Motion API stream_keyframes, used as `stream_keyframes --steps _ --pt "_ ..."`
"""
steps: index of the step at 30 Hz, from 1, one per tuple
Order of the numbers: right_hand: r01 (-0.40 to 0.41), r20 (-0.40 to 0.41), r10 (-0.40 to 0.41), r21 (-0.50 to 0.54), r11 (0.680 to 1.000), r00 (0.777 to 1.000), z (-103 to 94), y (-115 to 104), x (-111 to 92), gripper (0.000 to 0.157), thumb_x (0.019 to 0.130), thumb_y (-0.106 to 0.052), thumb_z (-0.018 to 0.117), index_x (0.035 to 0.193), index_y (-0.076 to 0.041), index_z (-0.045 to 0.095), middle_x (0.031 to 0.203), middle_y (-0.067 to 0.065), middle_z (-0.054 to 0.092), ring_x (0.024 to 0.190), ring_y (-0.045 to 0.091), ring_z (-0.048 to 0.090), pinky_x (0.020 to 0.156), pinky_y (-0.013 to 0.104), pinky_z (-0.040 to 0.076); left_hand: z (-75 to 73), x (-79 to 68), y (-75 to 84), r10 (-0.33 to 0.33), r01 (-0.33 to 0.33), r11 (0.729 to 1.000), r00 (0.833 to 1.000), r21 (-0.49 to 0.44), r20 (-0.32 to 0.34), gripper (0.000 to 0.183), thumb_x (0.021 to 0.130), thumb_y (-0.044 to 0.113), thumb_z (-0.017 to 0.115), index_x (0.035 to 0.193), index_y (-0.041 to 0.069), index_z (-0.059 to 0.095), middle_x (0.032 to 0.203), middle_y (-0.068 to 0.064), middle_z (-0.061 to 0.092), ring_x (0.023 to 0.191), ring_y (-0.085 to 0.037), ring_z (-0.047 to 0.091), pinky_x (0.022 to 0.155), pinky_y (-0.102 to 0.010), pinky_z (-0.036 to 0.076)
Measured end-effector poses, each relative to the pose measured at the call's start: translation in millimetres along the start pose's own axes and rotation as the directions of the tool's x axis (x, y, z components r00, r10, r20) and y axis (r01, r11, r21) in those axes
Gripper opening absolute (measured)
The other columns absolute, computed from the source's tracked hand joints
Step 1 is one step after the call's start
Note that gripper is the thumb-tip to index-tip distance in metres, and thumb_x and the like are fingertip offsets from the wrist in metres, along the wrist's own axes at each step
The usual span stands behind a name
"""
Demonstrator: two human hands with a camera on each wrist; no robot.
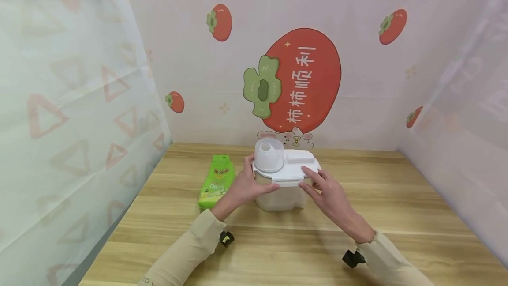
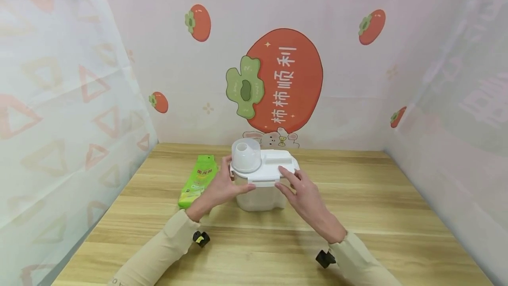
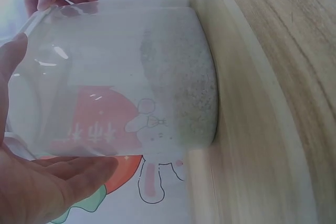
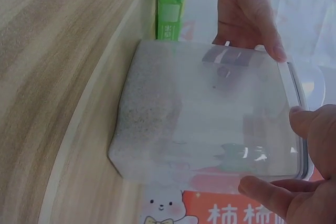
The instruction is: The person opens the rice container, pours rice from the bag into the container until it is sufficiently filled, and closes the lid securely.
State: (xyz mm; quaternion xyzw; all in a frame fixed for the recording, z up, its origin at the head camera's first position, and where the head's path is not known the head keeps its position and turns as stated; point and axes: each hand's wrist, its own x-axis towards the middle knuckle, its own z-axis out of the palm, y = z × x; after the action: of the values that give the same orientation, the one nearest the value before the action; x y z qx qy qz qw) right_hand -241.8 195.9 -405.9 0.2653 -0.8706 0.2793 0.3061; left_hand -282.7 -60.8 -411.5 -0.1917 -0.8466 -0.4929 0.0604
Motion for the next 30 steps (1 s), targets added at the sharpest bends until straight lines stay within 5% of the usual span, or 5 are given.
stream_keyframes --steps 20,30 --pt "-0.016 -0.101 0.011 -0.048 0.999 0.995 3.4 -5.3 1.0 0.056 0.067 -0.013 0.089 0.120 -0.009 0.069 0.075 0.009 0.056 0.071 0.024 0.070 0.062 0.037 0.060 3.6 2.4 0.3 0.031 -0.028 0.997 0.998 0.071 -0.051 0.109 0.066 0.051 0.087 0.144 0.016 0.019 0.133 -0.017 0.060 0.117 -0.033 0.062 0.093 -0.047 0.052" --pt "-0.041 -0.128 0.034 -0.053 0.998 0.991 7.9 -6.7 1.0 0.056 0.068 -0.016 0.089 0.120 -0.008 0.069 0.079 0.010 0.059 0.069 0.021 0.068 0.060 0.037 0.059 4.6 0.6 0.3 0.053 -0.049 0.997 0.996 0.056 -0.072 0.106 0.067 0.045 0.088 0.143 0.014 0.020 0.133 -0.016 0.059 0.117 -0.032 0.062 0.097 -0.048 0.051"
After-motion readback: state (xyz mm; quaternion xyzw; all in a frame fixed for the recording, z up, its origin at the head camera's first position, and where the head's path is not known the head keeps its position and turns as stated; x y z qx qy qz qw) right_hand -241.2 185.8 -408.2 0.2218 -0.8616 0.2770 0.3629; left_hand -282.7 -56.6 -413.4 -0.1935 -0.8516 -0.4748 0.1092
